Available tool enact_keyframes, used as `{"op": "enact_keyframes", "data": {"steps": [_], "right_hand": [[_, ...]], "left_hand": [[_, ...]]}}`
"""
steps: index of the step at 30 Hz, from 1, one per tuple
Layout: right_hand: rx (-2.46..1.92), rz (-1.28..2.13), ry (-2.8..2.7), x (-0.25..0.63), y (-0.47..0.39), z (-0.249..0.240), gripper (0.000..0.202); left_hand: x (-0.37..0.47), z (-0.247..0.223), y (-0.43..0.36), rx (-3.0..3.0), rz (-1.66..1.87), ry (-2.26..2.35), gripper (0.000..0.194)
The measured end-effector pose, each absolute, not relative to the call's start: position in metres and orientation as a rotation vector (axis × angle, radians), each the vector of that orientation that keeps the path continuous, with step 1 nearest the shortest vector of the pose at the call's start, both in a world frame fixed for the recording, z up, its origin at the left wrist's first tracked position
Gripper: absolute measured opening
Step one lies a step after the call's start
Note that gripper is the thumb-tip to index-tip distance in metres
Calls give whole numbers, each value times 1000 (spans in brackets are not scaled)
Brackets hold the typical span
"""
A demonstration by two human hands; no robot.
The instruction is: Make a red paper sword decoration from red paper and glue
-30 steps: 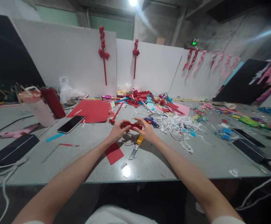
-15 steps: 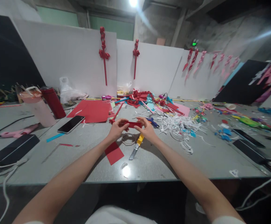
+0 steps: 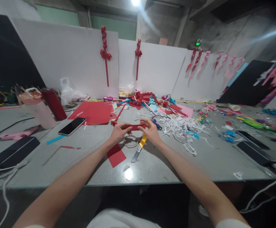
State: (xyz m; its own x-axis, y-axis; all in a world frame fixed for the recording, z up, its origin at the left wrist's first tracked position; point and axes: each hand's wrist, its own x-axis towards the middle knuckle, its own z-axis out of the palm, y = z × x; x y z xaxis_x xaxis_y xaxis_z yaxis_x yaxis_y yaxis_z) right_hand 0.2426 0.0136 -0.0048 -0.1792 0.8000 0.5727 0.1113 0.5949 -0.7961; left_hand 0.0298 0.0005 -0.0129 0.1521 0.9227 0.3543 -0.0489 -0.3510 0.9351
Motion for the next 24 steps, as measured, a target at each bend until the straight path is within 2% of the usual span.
{"op": "enact_keyframes", "data": {"steps": [17,24], "right_hand": [[-785,760,-1618,246,17,-5,40],[-799,726,-1682,247,14,-4,40]], "left_hand": [[28,-10,-3,1578,1250,953,50],[26,-12,-5,1747,1100,924,45]]}}
